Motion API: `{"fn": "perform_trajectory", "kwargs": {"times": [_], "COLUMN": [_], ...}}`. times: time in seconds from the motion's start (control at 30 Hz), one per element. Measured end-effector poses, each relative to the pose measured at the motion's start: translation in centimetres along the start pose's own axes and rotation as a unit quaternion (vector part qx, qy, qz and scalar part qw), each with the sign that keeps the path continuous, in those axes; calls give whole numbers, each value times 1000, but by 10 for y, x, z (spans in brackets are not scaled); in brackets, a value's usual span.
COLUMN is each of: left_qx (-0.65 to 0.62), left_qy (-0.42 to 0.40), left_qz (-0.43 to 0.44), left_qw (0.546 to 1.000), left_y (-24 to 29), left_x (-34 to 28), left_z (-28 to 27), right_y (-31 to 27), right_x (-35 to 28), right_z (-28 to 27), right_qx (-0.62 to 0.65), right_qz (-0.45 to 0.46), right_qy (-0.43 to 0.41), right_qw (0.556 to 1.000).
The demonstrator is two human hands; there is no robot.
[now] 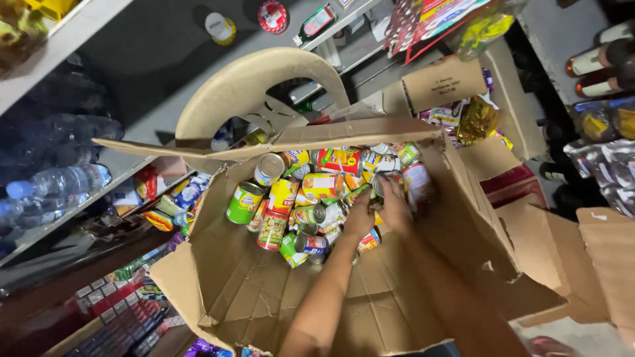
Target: Stocking various canned goods from a cardboard box onto store shelves.
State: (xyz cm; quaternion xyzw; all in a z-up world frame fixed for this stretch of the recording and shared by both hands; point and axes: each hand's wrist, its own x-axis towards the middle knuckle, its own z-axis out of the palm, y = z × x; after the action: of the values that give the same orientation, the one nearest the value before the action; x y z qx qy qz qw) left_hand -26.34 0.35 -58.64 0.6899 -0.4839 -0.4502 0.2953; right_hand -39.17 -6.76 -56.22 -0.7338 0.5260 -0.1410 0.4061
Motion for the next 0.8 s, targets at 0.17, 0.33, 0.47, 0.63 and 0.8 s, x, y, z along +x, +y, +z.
{"fn": "perform_trajectory", "kwargs": {"times": [0.17,0.33,0.47,0.63,0.8], "left_qx": [-9,-14,10,11,-221], "left_qy": [-20,-50,-47,-41,-64], "left_qz": [-18,-75,-65,-41,-75], "left_qw": [1000,996,997,998,970], "left_y": [11,1,-21,13,65], "left_x": [-1,-8,-15,-19,-22], "left_z": [8,14,13,-25,-75], "right_y": [29,49,22,38,-22], "right_x": [20,30,32,21,17], "right_z": [13,12,-13,-22,-65], "right_qx": [-133,-337,-333,-159,195], "right_qz": [-44,-113,-4,92,143], "right_qy": [10,61,12,53,-70], "right_qw": [990,933,943,982,968]}}
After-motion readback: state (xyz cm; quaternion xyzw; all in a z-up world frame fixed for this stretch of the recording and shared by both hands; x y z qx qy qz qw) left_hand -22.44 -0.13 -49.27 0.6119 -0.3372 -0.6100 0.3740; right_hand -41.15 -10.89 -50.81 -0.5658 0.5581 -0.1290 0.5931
